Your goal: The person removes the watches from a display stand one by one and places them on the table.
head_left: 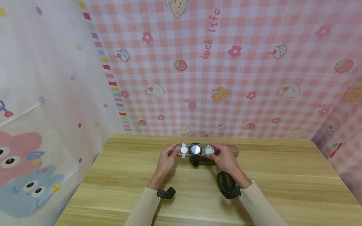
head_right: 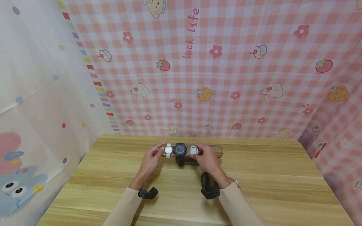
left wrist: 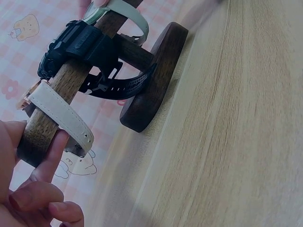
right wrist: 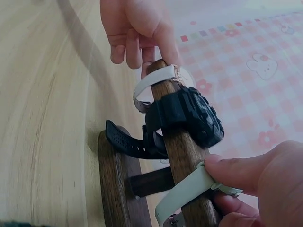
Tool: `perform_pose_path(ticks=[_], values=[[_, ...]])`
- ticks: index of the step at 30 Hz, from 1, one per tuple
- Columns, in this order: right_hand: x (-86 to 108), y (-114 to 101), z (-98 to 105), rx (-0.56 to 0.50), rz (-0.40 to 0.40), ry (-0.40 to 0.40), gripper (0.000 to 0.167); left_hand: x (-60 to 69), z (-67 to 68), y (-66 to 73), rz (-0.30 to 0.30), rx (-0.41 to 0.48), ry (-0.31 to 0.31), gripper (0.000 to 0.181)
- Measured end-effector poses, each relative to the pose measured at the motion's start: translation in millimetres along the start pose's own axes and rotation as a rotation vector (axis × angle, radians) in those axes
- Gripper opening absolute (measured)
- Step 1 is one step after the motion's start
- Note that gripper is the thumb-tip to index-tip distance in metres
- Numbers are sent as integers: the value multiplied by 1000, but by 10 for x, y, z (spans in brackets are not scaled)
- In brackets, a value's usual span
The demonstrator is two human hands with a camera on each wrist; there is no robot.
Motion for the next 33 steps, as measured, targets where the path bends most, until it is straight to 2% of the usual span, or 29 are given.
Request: perform_pose_path(ticks=[4,8,10,11,16,24,33], values=[[2,41,51,-19,1,6,47,0,-6,5,13,14,-3,32],[7,90,105,-29,-3,18,47,76,14,214,31,9,-31,33],[16,111,127,-30,-12,17,46,82,13,237,37,6,-43,33],[22,120,138,-33,-18,15,46,83,11,237,30,8,-45,33],[51,154,198,-37,-49,-5,46,4,-27,16,9,27,-24,33],[77,221,293,-42,-32,1,48,6,-25,11,-4,18,-24,31],[113,319,419,-5,-27,10,48,14,-23,23,19,11,-23,33]])
Point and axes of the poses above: each hand's wrist, its own x-axis away from the middle knuckle, its own z-axis out of the back of the hand, y = z × x, the point moved 3 cm from there along -x, towards the middle knuckle, and after that the axes turned 1 degree about -y, right-handed, at the moved point
